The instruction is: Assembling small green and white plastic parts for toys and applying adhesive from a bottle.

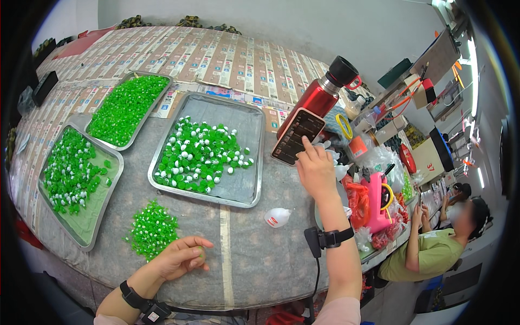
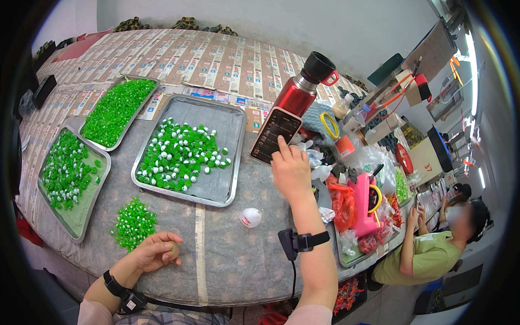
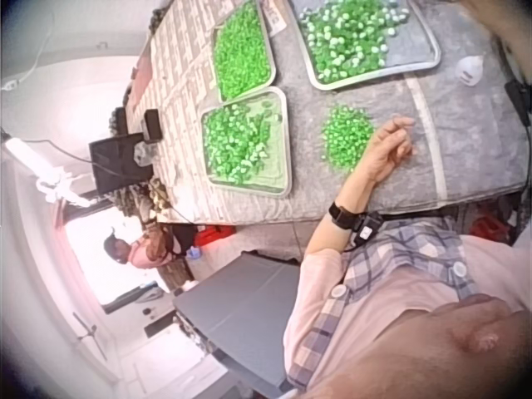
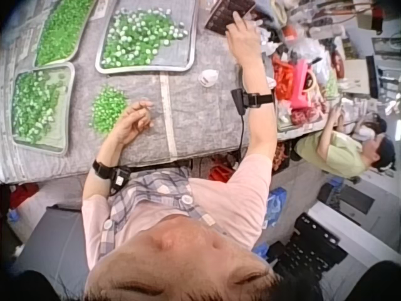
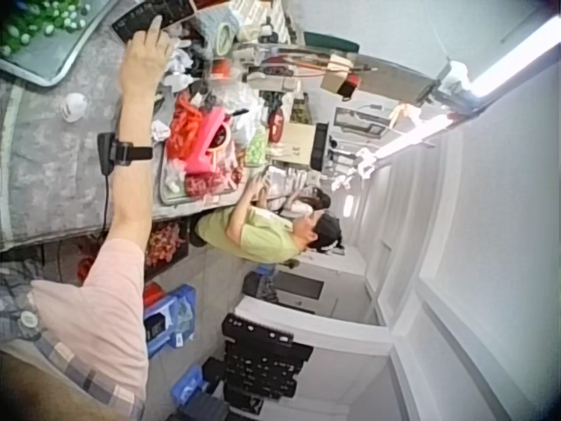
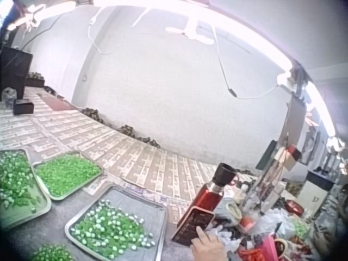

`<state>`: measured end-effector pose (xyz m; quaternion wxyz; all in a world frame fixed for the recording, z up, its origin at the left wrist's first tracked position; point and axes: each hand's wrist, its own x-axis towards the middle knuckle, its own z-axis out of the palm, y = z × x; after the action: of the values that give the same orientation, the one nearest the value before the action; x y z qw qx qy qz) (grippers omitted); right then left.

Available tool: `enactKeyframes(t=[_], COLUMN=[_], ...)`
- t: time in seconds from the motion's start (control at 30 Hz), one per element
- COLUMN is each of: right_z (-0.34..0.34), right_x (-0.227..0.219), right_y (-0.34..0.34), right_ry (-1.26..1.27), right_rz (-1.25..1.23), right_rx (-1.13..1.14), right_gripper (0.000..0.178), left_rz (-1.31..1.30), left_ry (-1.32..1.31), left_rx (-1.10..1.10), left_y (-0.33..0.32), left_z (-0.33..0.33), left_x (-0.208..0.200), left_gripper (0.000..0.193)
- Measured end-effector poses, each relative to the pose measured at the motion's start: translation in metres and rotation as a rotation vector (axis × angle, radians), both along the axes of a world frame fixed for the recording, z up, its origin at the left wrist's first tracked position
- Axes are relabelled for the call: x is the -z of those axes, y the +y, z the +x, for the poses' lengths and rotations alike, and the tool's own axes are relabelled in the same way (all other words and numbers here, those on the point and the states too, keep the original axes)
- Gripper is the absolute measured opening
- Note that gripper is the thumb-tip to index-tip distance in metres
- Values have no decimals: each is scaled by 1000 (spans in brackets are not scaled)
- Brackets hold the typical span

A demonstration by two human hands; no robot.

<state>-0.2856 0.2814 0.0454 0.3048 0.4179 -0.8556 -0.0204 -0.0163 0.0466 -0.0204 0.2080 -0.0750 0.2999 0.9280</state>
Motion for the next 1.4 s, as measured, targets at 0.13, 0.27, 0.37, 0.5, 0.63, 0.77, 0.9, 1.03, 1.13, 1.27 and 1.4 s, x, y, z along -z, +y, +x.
enactKeyframes(t=[0.13,0.27,0.37,0.5,0.63,0.77,0.9,1.03,1.13,1.27,1.4], right_z=[1,0,-2,-10,-13,-21,-29,-37,-42,-41,-35], right_x=[-8,-8,-6,-1,1,3,3,14,18,9,-11], right_y=[2,3,4,11,12,4,-8,-14,-12,-13,-12], right_ry=[5,16,-2,-63,-143,-369,-566,-572,-569,-485,-552], right_rz=[-165,-282,-373,-456,-522,-702,-740,-778,-862,-808,-777], right_rx=[67,114,171,194,226,270,297,184,173,313,363], right_gripper=[20,26,31,37,46,61,75,82,85,88,83], left_rz=[-2,2,3,5,9,4,3,10,17,-19,-17], left_ry=[1,3,7,8,6,3,1,2,2,-33,-27], left_rx=[8,9,12,16,16,20,23,19,22,2,13], left_y=[0,0,0,0,-1,-1,-1,-1,0,0,-1], left_z=[0,0,-1,0,0,0,-1,0,-1,-1,0], left_x=[0,1,0,-1,0,-1,0,-1,0,-3,-3], left_gripper=[27,27,27,27,27,26,26,26,26,22,22])
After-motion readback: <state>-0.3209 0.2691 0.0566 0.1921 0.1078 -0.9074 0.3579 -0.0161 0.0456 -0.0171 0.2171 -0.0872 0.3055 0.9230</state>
